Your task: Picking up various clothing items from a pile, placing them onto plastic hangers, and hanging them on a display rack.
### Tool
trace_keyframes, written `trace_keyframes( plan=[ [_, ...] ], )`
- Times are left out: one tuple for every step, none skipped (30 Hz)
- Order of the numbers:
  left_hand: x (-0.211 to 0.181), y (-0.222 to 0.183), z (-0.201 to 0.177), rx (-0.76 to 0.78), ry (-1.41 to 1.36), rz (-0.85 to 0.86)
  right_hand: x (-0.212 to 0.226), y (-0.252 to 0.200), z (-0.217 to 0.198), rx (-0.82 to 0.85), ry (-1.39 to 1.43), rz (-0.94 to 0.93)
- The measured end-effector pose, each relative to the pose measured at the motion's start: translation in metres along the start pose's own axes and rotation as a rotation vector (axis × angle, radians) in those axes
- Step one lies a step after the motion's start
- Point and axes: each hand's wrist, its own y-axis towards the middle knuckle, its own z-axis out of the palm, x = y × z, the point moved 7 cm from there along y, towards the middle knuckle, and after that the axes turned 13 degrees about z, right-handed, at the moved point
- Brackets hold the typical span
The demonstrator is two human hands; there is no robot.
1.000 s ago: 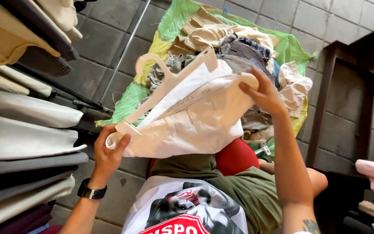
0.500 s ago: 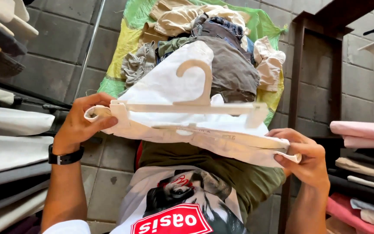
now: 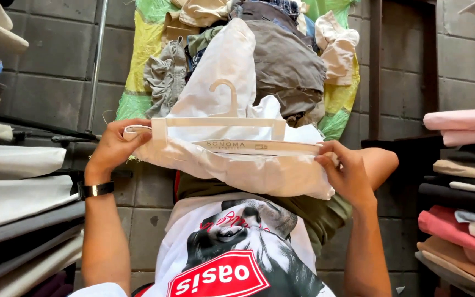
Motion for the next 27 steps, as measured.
trace_keyframes(
  plan=[
    [0.006,0.0,0.002,0.011,0.002,-0.003,-0.008,0.003,0.002,-0.004,0.003,0.01],
    [0.013,0.001,0.003,0.005,0.036,-0.021,-0.017,0.007,0.007,0.073,0.091,0.024],
    [0.02,0.001,0.004,0.0,0.07,-0.04,-0.024,0.01,0.013,0.149,0.179,0.037],
    [0.024,0.004,0.005,0.006,0.07,-0.039,-0.029,0.012,0.014,0.145,0.179,0.042],
    [0.029,0.006,0.004,0.013,0.133,-0.051,-0.033,0.013,0.02,0.199,0.172,0.055],
    [0.034,0.006,0.002,0.014,0.198,-0.066,-0.037,0.016,0.027,0.258,0.165,0.065],
    [0.035,0.008,0.004,0.014,0.198,-0.069,-0.035,0.017,0.027,0.26,0.166,0.066],
    [0.033,0.009,0.004,0.015,0.245,-0.055,-0.031,0.02,0.026,0.224,0.174,0.056],
    [0.032,0.009,0.005,0.016,0.291,-0.042,-0.028,0.022,0.025,0.187,0.181,0.047],
    [0.03,0.009,0.004,0.016,0.293,-0.045,-0.024,0.028,0.027,0.19,0.184,0.047],
    [0.027,0.009,0.003,0.003,0.324,-0.031,-0.017,0.033,0.026,0.157,0.185,0.019],
    [0.024,0.012,0.001,-0.011,0.355,-0.014,-0.011,0.041,0.025,0.123,0.185,-0.011],
    [0.022,0.015,0.004,-0.013,0.357,-0.015,-0.038,0.043,0.03,0.124,0.187,-0.012],
    [0.019,0.014,0.004,-0.01,0.363,-0.007,-0.066,0.048,0.039,0.126,0.211,0.023],
    [0.016,0.012,0.003,-0.006,0.369,0.0,-0.093,0.052,0.049,0.128,0.235,0.059],
    [0.019,0.012,0.002,-0.014,0.376,-0.006,-0.095,0.055,0.058,0.136,0.242,0.053],
    [0.022,0.012,0.002,-0.014,0.363,0.005,-0.102,0.059,0.066,0.136,0.25,0.118],
    [0.024,0.014,0.003,-0.014,0.347,0.019,-0.109,0.063,0.072,0.133,0.253,0.181],
    [0.027,0.011,0.002,-0.022,0.351,0.017,-0.103,0.063,0.071,0.139,0.256,0.175],
    [0.032,0.009,0.0,-0.018,0.323,0.0,-0.101,0.066,0.072,0.163,0.154,0.23],
    [0.037,0.007,-0.001,-0.016,0.295,-0.016,-0.099,0.069,0.074,0.185,0.052,0.284],
    [0.022,0.006,-0.001,-0.018,0.299,-0.02,-0.083,0.07,0.068,0.191,0.055,0.282],
    [0.007,0.005,0.0,-0.003,0.316,-0.021,-0.066,0.07,0.065,0.246,0.039,0.253],
    [-0.008,0.008,0.003,0.019,0.33,-0.018,-0.049,0.07,0.06,0.293,0.021,0.227],
    [-0.014,0.014,0.01,0.022,0.332,-0.017,-0.037,0.072,0.059,0.291,0.024,0.229],
    [-0.033,0.022,0.017,-0.029,0.423,0.151,-0.024,0.071,0.062,0.374,0.026,0.199],
    [-0.051,0.027,0.025,-0.081,0.511,0.32,-0.011,0.07,0.065,0.456,0.029,0.169]
  ],
)
